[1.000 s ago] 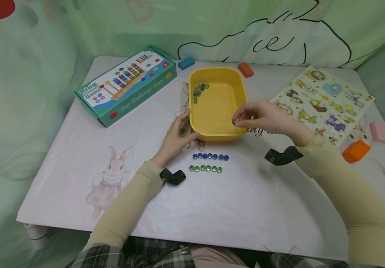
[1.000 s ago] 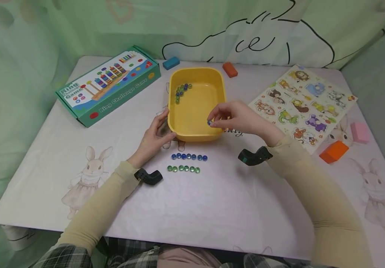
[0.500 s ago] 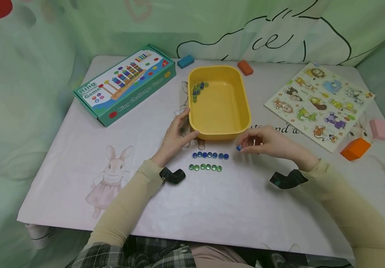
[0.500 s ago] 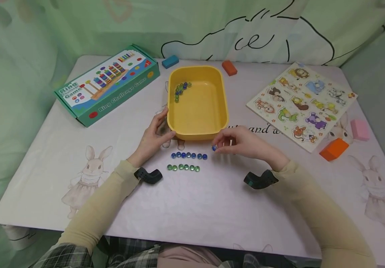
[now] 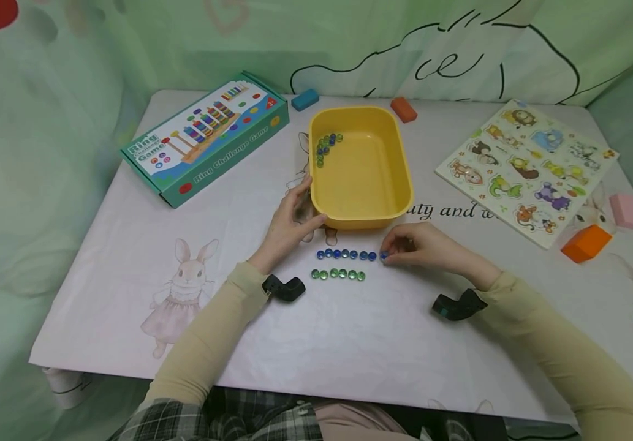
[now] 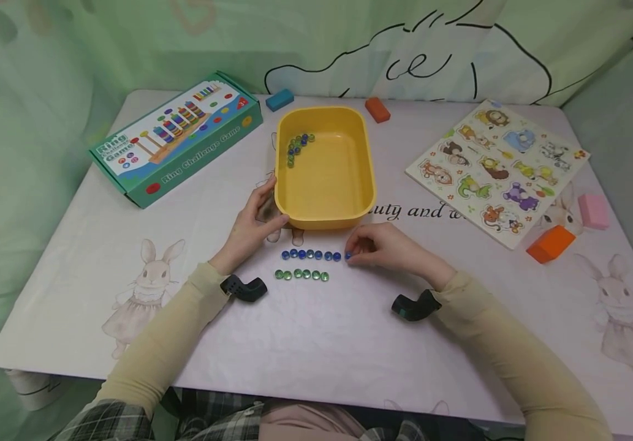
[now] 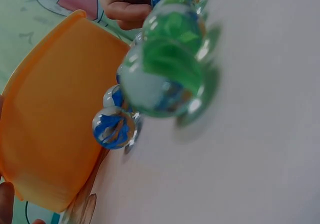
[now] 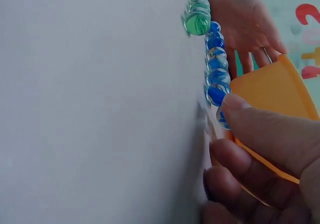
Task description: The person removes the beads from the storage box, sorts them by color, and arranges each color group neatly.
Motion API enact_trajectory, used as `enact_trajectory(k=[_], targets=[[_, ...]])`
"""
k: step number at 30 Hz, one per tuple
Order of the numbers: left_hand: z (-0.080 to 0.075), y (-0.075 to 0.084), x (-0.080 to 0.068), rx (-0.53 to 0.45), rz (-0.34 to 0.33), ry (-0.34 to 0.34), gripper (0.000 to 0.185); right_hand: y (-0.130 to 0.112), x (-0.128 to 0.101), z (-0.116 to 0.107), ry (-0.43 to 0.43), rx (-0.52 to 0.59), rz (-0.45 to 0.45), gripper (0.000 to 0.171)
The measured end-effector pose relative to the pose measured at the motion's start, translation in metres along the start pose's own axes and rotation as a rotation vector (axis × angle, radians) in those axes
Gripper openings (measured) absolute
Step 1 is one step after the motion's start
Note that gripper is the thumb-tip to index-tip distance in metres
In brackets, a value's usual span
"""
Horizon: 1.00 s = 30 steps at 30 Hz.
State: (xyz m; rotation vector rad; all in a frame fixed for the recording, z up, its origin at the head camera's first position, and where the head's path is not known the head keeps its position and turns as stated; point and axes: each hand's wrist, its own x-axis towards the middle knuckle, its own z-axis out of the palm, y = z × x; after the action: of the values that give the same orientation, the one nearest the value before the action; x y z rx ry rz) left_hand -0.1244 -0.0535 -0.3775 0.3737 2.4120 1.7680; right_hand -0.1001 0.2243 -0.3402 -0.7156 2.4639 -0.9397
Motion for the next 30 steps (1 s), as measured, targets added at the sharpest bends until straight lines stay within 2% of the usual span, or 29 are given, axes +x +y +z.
enact_trajectory(k=[12,17,23,30], targets=[[0.0,0.002,-0.001,-0.01,0.004,0.0,0.071,-0.003,0.004,0.005,0.01,-0.061,-0.003,0.01],[0.0,0.002,-0.001,-0.011,0.009,-0.002,0.072,-0.004,0.005,0.003,-0.016,-0.08,-0.001,0.013],[0.0,0.002,-0.001,-0.007,0.006,0.001,0.072,-0.012,0.006,-0.011,-0.101,-0.141,-0.017,0.017],[0.0,0.002,0.0,-0.004,-0.002,-0.003,0.071,-0.037,0.009,-0.031,-0.289,-0.155,-0.08,0.023]])
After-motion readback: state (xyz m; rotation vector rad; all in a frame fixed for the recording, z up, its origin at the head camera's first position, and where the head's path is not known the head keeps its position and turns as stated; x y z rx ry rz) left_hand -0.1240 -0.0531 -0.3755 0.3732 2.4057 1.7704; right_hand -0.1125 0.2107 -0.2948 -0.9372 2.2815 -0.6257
